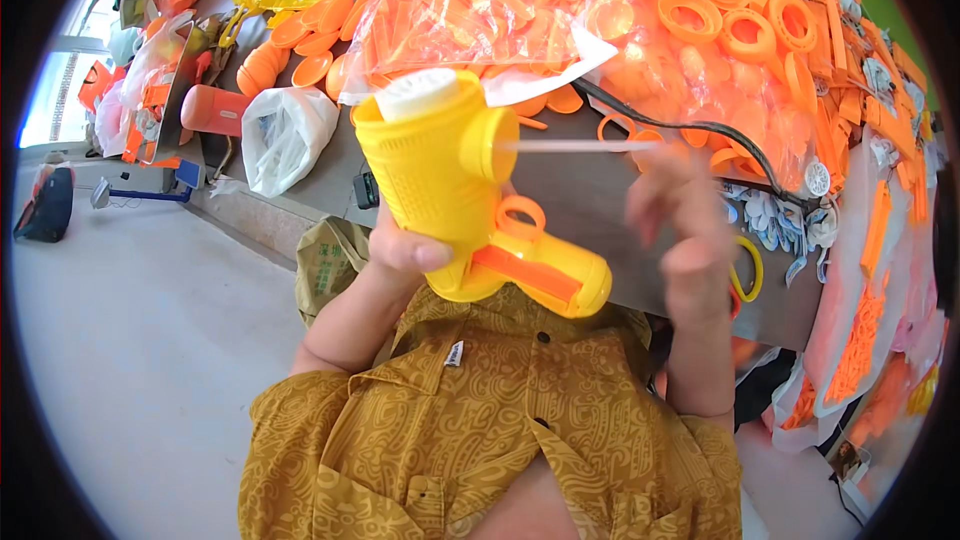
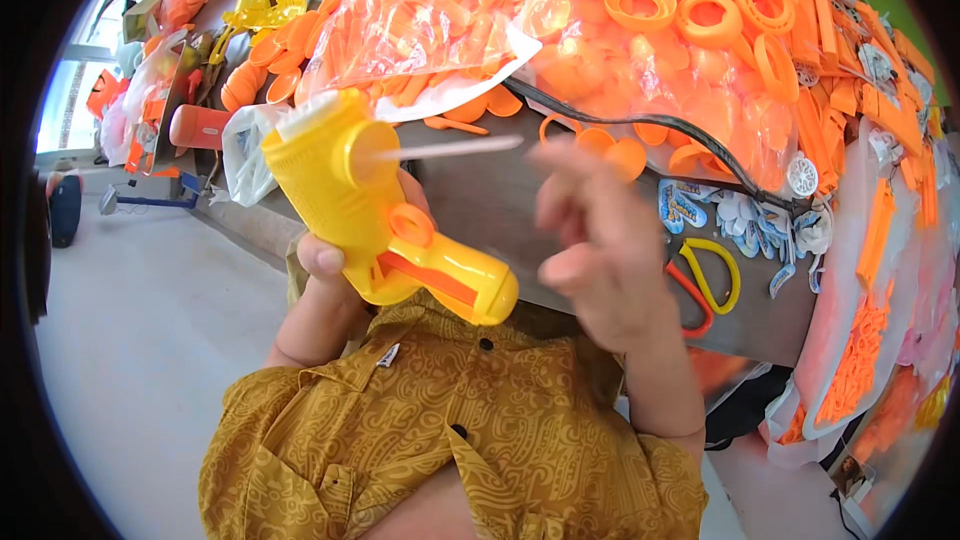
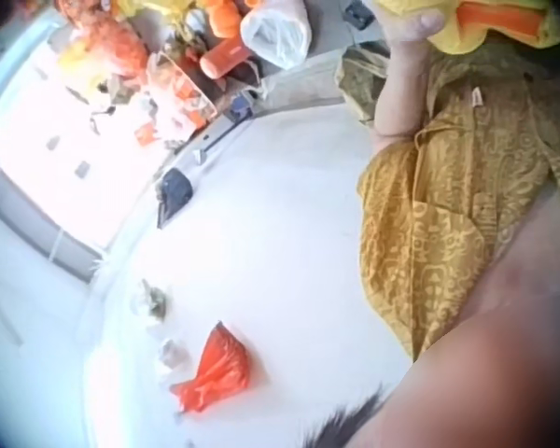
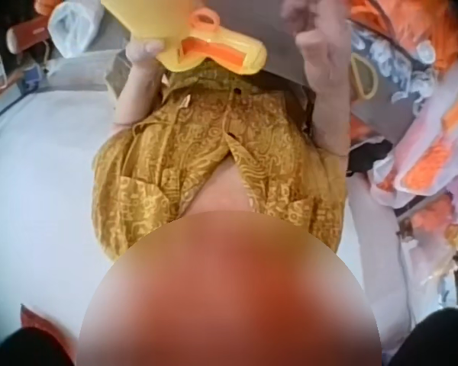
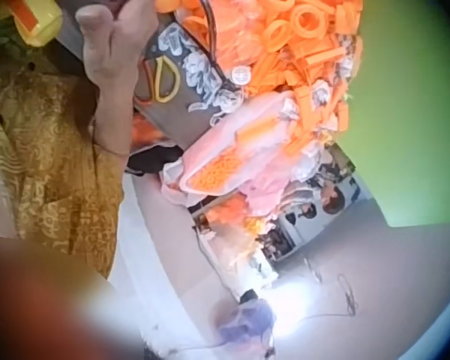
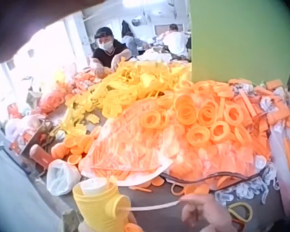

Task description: Assembling yellow and orange plastic toy guns by fitting components together and using scissors to adjust parts.

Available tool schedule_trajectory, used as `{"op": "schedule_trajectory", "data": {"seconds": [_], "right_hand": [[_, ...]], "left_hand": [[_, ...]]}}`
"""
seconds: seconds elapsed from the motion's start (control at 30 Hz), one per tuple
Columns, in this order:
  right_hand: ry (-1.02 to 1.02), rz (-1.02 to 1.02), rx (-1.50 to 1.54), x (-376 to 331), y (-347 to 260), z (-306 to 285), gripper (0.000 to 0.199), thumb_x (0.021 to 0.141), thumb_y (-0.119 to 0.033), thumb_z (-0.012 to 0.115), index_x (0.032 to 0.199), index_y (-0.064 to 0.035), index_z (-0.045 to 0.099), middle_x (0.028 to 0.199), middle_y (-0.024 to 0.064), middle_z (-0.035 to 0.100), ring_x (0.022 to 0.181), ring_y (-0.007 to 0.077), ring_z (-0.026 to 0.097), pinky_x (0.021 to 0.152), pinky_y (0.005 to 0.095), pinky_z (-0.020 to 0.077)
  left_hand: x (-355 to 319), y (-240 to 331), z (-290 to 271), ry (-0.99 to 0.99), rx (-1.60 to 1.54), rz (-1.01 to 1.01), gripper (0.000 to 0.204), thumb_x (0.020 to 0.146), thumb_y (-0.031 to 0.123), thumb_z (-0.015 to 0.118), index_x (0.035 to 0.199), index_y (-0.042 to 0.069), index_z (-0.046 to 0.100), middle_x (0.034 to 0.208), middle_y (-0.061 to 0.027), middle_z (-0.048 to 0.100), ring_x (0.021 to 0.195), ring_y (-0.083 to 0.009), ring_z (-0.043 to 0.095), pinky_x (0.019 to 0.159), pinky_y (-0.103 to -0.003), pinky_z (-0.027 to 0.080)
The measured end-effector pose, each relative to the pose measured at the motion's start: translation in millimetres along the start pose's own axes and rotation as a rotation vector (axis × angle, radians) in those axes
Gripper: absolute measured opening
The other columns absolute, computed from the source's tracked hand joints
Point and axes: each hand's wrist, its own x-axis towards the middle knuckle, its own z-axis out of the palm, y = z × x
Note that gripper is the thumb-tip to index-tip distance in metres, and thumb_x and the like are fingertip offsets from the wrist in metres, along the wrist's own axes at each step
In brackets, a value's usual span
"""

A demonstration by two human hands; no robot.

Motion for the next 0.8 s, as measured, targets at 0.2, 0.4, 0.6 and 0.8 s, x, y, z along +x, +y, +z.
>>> {"op": "schedule_trajectory", "data": {"seconds": [0.2,0.4,0.6,0.8], "right_hand": [[0.070,-0.548,-0.627,23.4,-9.4,19.3,0.059,0.074,-0.050,0.060,0.098,0.0025,0.048,0.083,0.0136,0.048,0.074,0.0268,0.050,0.065,0.0368,0.0392],[-0.030,-0.418,-0.385,7.4,6.0,40.4,0.039,0.076,-0.032,0.063,0.082,0.0005,0.044,0.068,0.0114,0.043,0.058,0.0289,0.047,0.051,0.0349,0.0387],[0.025,-0.355,-0.356,4.5,9.6,38.0,0.038,0.078,-0.034,0.059,0.082,0.0002,0.044,0.067,0.0111,0.043,0.058,0.0260,0.047,0.051,0.0328,0.0383],[0.004,-0.191,-0.317,1.0,10.3,33.3,0.038,0.081,-0.035,0.057,0.083,0.0014,0.046,0.070,0.0117,0.047,0.060,0.0232,0.049,0.052,0.0316,0.0388]], "left_hand": [[-26.0,-19.6,-12.6,-0.047,0.027,-0.120,0.086,0.043,0.020,0.075,0.118,-0.004,0.041,0.108,-0.0145,0.054,0.095,-0.0229,0.055,0.083,-0.034,0.044],[-48.1,-22.5,-19.6,-0.120,0.094,-0.245,0.086,0.042,0.017,0.080,0.117,-0.003,0.044,0.108,-0.0113,0.055,0.097,-0.0196,0.055,0.086,-0.033,0.043],[-14.1,-5.4,-8.5,-0.234,-0.035,-0.255,0.090,0.042,0.023,0.085,0.117,-0.004,0.044,0.108,-0.0110,0.056,0.096,-0.0172,0.054,0.086,-0.032,0.042],[-7.3,3.5,8.7,-0.107,0.223,-0.271,0.073,0.048,0.025,0.078,0.109,-0.005,0.049,0.100,-0.0103,0.059,0.088,-0.0157,0.057,0.081,-0.029,0.044]]}}
